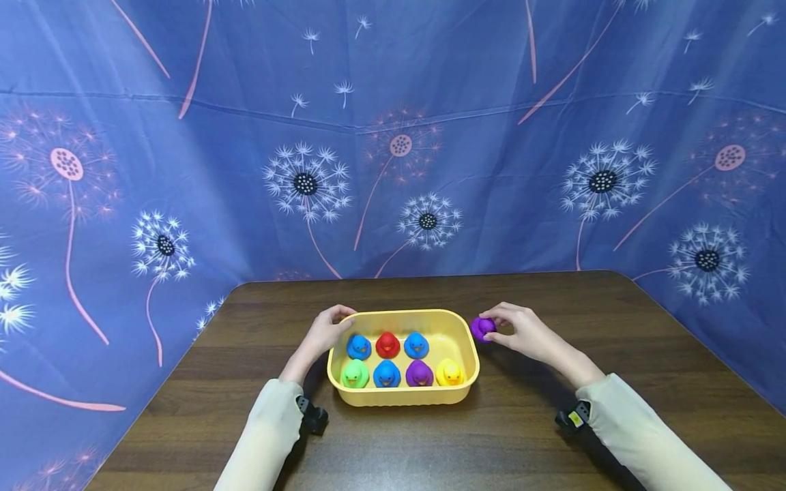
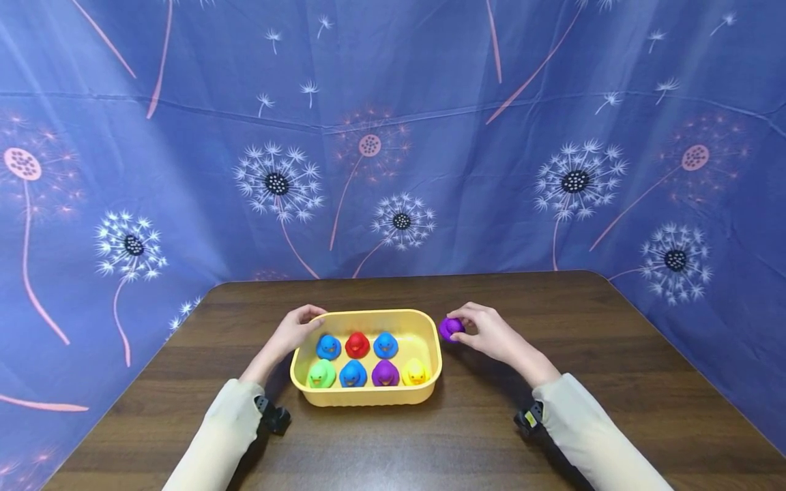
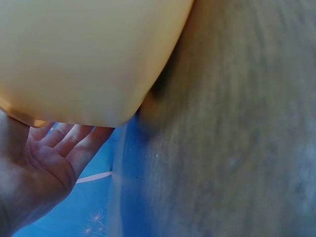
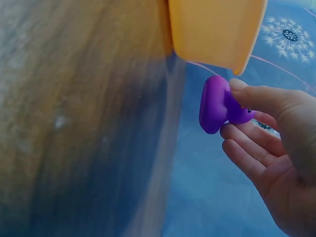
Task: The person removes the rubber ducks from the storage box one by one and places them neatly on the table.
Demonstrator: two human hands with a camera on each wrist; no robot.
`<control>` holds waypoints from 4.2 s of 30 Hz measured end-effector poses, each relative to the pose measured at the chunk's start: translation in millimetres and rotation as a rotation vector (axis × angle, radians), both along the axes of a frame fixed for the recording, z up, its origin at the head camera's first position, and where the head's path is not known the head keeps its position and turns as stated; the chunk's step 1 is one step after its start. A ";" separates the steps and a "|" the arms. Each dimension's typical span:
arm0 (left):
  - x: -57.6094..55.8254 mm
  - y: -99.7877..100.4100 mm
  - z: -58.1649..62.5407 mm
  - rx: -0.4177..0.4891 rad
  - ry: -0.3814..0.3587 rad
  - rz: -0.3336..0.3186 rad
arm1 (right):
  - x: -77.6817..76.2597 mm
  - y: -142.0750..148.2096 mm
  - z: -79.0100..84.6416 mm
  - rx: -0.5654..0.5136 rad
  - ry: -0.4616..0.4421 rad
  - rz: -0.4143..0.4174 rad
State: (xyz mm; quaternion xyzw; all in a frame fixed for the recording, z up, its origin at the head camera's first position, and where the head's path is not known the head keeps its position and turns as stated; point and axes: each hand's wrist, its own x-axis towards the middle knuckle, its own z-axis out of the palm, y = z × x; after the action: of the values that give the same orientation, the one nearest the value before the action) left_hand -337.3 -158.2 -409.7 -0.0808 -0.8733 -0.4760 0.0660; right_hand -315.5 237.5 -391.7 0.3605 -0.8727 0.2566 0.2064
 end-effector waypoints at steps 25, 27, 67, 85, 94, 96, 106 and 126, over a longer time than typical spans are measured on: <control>-1.1 0.1 -1.7 -0.001 0.015 0.002 | -0.8 3.9 -17.1 0.049 -0.184 -0.038; -0.8 0.4 -1.7 0.001 0.017 0.005 | -1.6 3.8 -17.5 0.053 -0.190 -0.039; -3.5 -4.1 -3.7 0.010 0.061 -0.048 | 1.2 -12.5 10.8 0.033 -0.132 -0.017; -4.0 0.7 -1.3 0.001 -0.001 0.000 | 4.2 -38.9 21.2 -0.014 -0.078 0.028; -1.6 0.7 0.2 -0.009 -0.001 0.003 | 2.0 -52.5 19.8 -0.017 -0.076 0.059; -1.4 0.6 0.5 -0.011 -0.005 0.005 | 1.7 -56.0 19.4 -0.006 -0.087 0.056; -1.4 0.0 -0.5 0.000 -0.012 -0.003 | 0.7 -70.8 15.0 -0.003 -0.101 0.061; -1.1 1.2 -0.4 -0.006 -0.012 0.003 | 2.2 -96.0 6.2 -0.023 -0.117 0.147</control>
State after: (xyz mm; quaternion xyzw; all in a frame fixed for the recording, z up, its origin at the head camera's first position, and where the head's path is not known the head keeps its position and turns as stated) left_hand -338.4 -157.0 -410.1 -0.0770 -0.8753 -0.4735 0.0613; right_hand -313.3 141.5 -385.5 0.4057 -0.8514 0.3015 0.1399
